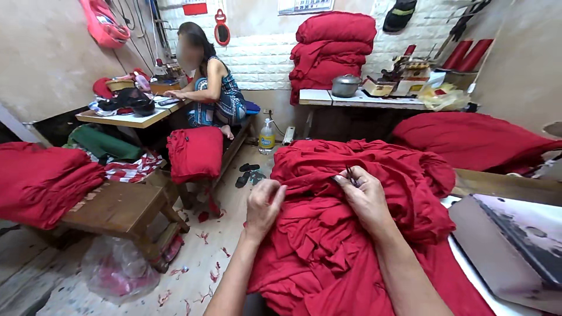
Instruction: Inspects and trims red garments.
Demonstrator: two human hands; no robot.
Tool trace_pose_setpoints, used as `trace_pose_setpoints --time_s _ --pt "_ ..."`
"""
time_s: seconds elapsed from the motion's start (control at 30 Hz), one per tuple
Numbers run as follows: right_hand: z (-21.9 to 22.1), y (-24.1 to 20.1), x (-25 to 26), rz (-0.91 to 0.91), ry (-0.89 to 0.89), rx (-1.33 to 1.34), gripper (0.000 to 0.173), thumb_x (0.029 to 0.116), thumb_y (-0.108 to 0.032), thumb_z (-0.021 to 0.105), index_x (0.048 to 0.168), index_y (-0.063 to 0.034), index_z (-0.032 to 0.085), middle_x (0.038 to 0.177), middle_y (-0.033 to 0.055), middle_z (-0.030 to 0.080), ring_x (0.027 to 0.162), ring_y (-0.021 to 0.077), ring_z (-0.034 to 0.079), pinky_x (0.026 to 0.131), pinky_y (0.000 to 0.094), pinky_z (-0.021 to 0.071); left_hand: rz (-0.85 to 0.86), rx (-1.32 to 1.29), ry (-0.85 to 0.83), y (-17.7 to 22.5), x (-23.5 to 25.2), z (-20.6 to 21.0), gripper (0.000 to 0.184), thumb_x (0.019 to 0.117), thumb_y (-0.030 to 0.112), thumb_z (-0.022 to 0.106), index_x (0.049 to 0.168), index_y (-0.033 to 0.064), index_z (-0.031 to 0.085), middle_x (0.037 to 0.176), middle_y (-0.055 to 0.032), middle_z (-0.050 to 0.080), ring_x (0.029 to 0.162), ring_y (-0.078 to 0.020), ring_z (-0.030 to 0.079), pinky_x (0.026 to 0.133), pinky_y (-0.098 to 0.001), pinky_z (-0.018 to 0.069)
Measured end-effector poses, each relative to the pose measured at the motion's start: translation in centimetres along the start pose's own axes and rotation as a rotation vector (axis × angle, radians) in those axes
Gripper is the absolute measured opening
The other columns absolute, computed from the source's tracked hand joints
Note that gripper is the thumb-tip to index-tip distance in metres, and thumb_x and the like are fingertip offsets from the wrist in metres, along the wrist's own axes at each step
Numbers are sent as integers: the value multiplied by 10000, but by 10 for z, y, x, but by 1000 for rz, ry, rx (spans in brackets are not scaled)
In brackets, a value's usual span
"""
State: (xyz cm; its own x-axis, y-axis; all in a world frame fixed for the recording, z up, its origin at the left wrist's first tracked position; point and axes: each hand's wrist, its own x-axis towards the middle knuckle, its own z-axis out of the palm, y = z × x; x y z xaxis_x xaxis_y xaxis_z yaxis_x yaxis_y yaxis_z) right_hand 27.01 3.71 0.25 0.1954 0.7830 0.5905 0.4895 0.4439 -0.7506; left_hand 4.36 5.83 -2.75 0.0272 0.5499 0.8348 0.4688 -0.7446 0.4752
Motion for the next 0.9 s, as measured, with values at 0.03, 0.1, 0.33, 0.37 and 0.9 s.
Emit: trace_pose_setpoints --time_s 0.03,0.1,0.33,0.37,0.9 --pt "0 0 0 -2 1 4 129 983 -171 623 878 -97 634 706 -45 545 620 19 506 593 215 419 53 -27 -42 3 1 3 160 934 99 679 909 -46 743 889 -143 743 850 -210 727 836 -339 588" --pt "0 -1 -1 5 6 24 136 993 -189 602 903 -98 647 692 -55 521 573 12 463 549 206 382 98 -70 -87 8 6 11 136 920 80 697 902 -45 748 911 -152 746 878 -224 731 859 -340 587" --pt "-1 0 -2 39 18 122 132 1012 -192 577 918 -104 607 656 -75 476 487 2 399 473 182 349 104 66 -172 0 19 31 159 926 83 677 998 -47 734 1017 -192 719 939 -304 716 862 -410 584" --pt "0 -1 -2 24 23 115 131 1013 -190 573 926 -99 609 667 -74 479 494 -2 402 478 180 349 92 58 -167 1 20 31 144 933 69 665 984 -43 741 1019 -193 722 942 -300 722 856 -406 590" --pt "2 3 -9 -603 254 -169 150 1009 -64 562 992 54 653 889 119 668 849 41 635 810 152 498 -217 220 -180 22 44 31 343 821 -50 670 1156 -98 615 1120 -257 650 958 -398 685 775 -544 565"
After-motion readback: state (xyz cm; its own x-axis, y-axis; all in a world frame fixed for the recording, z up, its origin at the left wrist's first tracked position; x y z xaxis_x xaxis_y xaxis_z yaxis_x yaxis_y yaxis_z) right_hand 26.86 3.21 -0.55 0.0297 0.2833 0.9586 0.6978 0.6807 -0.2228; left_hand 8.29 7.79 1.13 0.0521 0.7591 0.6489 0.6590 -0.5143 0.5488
